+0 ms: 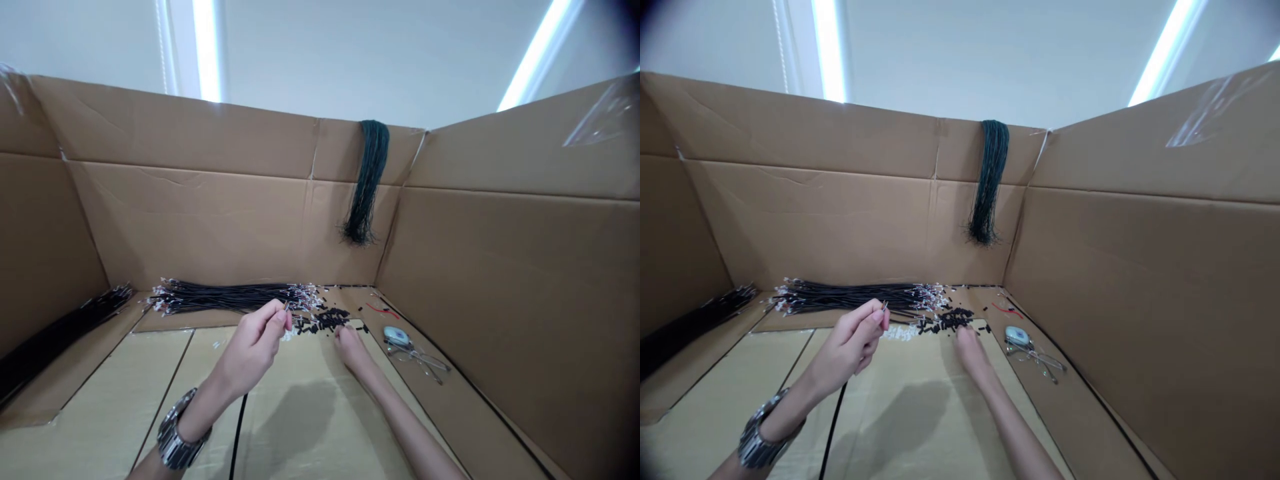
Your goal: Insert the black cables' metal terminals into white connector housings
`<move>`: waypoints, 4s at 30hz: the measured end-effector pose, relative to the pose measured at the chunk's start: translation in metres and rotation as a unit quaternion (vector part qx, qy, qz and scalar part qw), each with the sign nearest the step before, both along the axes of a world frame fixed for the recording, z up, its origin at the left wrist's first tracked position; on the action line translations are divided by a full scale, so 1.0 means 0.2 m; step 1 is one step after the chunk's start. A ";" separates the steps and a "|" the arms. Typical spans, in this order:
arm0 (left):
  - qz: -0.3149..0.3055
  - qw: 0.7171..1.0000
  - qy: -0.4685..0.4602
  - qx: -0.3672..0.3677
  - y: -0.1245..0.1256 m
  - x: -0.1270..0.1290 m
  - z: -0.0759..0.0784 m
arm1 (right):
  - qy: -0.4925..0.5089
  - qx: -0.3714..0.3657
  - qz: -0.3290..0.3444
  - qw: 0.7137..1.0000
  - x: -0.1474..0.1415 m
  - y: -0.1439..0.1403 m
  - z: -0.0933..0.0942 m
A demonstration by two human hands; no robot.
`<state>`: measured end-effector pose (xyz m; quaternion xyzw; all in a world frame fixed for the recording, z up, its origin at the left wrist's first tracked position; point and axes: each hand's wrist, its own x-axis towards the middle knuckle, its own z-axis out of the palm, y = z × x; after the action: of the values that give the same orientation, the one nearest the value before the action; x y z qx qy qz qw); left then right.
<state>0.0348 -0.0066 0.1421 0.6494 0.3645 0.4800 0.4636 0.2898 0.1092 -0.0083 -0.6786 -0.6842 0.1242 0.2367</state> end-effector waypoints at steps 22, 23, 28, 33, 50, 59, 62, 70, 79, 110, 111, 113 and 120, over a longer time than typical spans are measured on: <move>-0.122 0.988 -0.060 -0.070 -0.19 -0.02 0.09 | 0.179 0.206 0.346 0.898 -0.40 -0.79 1.00; -0.127 0.988 -0.055 -0.070 -0.19 -0.03 0.09 | 0.171 0.207 0.349 0.898 -0.39 -0.78 1.00; -0.127 0.990 -0.012 -0.064 -0.17 -0.07 0.13 | 0.171 0.205 0.352 0.897 -0.38 -0.77 1.00; -0.100 0.992 -0.063 -0.048 -0.15 -0.08 0.10 | 0.243 0.215 0.377 0.867 -0.38 -0.76 1.01; -0.043 0.995 -0.091 0.008 -0.18 -0.05 0.08 | 0.262 0.269 0.333 0.865 -0.42 -0.80 1.01; -0.033 0.996 -0.079 0.031 -0.20 -0.04 0.09 | 0.247 0.302 0.325 0.862 -0.43 -0.84 1.01; -0.032 0.996 -0.072 0.029 -0.21 -0.05 0.09 | 0.244 0.313 0.325 0.858 -0.43 -0.83 1.00; -0.074 0.995 -0.061 0.026 -0.23 -0.05 0.10 | 0.242 0.323 0.335 0.851 -0.41 -0.84 1.02; -0.142 0.983 -0.112 -0.012 -0.22 -0.06 0.07 | 0.261 0.356 0.347 0.828 -0.43 -0.83 1.00; -0.130 0.988 -0.001 -0.080 -0.22 -0.06 0.16 | 0.122 0.230 0.413 0.873 -0.33 -0.80 1.00; -0.136 0.988 -0.012 -0.076 -0.21 -0.06 0.16 | 0.110 0.237 0.408 0.875 -0.33 -0.79 1.00; -0.154 0.985 -0.018 -0.075 -0.18 -0.07 0.15 | 0.093 0.240 0.398 0.880 -0.33 -0.76 0.98; -0.131 0.973 0.171 -0.077 -0.19 -0.16 0.20 | 0.120 0.238 0.352 0.897 -0.29 -0.68 1.00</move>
<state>0.0033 -0.0452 0.1814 0.7263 0.3861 0.2673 0.5020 0.2316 -0.0263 0.1925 -0.2965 -0.8539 0.1134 0.4124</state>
